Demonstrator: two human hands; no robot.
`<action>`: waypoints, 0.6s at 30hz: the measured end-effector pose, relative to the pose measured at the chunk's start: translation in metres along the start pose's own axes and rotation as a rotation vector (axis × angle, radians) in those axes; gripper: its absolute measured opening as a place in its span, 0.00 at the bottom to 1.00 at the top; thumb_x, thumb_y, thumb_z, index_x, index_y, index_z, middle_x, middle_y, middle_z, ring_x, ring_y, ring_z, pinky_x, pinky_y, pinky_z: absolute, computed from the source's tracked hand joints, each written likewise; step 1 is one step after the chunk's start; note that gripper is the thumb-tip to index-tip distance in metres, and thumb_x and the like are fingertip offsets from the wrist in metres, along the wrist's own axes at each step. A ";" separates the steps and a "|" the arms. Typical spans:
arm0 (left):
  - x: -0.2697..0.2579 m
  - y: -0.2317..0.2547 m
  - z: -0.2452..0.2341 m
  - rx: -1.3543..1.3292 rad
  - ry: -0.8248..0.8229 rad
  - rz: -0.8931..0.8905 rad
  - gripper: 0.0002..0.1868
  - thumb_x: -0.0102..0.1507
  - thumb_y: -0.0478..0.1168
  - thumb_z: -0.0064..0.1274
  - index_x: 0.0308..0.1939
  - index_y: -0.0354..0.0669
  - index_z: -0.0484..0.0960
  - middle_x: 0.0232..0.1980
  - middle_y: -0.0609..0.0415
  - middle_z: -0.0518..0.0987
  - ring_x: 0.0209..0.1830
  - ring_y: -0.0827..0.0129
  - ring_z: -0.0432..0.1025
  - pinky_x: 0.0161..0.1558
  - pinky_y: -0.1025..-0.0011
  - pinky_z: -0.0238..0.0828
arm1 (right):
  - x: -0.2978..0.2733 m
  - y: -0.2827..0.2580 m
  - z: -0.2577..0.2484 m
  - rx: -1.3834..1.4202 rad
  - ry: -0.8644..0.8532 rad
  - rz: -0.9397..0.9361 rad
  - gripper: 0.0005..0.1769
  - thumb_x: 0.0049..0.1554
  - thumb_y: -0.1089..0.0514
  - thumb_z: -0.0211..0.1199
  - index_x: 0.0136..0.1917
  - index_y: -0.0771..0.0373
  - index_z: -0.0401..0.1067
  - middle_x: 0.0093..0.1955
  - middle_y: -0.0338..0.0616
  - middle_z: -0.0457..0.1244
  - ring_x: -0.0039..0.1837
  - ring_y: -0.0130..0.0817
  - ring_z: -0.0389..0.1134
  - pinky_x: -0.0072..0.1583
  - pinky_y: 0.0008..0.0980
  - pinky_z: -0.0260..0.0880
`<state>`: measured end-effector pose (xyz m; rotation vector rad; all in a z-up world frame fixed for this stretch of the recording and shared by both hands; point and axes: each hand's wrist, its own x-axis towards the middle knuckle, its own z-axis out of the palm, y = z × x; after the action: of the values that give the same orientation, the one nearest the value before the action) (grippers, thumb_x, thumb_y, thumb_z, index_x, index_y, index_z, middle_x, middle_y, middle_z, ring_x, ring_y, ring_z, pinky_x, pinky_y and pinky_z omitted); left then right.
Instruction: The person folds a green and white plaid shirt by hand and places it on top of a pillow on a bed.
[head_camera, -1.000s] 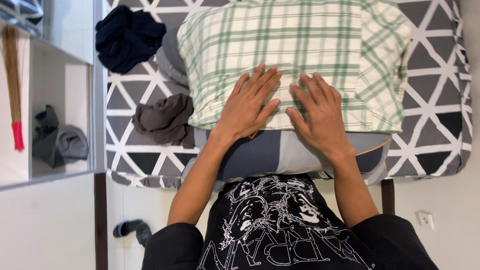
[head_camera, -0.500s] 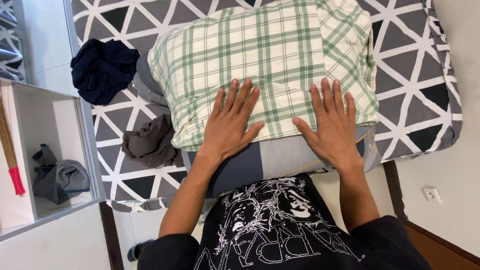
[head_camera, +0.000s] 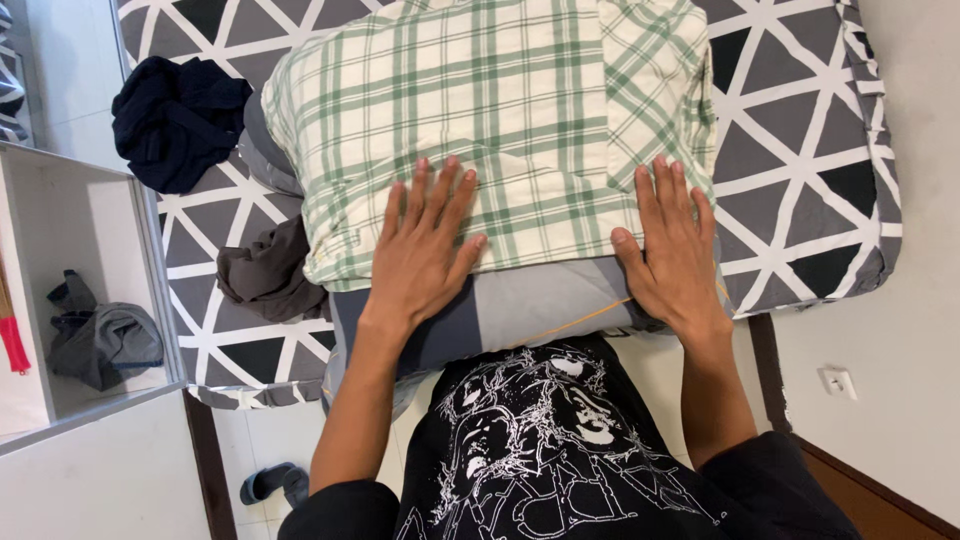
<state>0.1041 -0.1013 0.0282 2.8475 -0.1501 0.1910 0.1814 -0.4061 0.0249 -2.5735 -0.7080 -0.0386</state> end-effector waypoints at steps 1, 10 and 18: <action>0.004 0.009 0.000 -0.022 -0.007 0.011 0.35 0.73 0.59 0.38 0.82 0.54 0.53 0.85 0.54 0.48 0.86 0.54 0.40 0.81 0.50 0.34 | -0.001 0.002 -0.002 0.013 -0.003 -0.003 0.38 0.69 0.43 0.45 0.83 0.69 0.49 0.86 0.61 0.44 0.87 0.54 0.38 0.81 0.56 0.32; 0.015 0.059 0.024 0.022 -0.035 0.058 0.33 0.74 0.56 0.37 0.82 0.58 0.53 0.85 0.56 0.49 0.86 0.55 0.40 0.81 0.50 0.32 | -0.013 0.035 -0.007 0.044 -0.011 -0.030 0.38 0.70 0.43 0.43 0.83 0.70 0.48 0.86 0.61 0.42 0.87 0.56 0.36 0.80 0.57 0.29; 0.039 0.099 0.037 -0.095 -0.081 0.110 0.35 0.71 0.60 0.39 0.80 0.58 0.54 0.83 0.55 0.48 0.83 0.54 0.37 0.78 0.47 0.29 | -0.029 0.050 -0.004 0.148 0.103 -0.038 0.30 0.71 0.52 0.41 0.81 0.67 0.56 0.85 0.57 0.49 0.88 0.49 0.43 0.81 0.52 0.34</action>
<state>0.1352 -0.2095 0.0261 2.7554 -0.3240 0.0888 0.1810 -0.4602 0.0027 -2.3992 -0.6947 -0.1249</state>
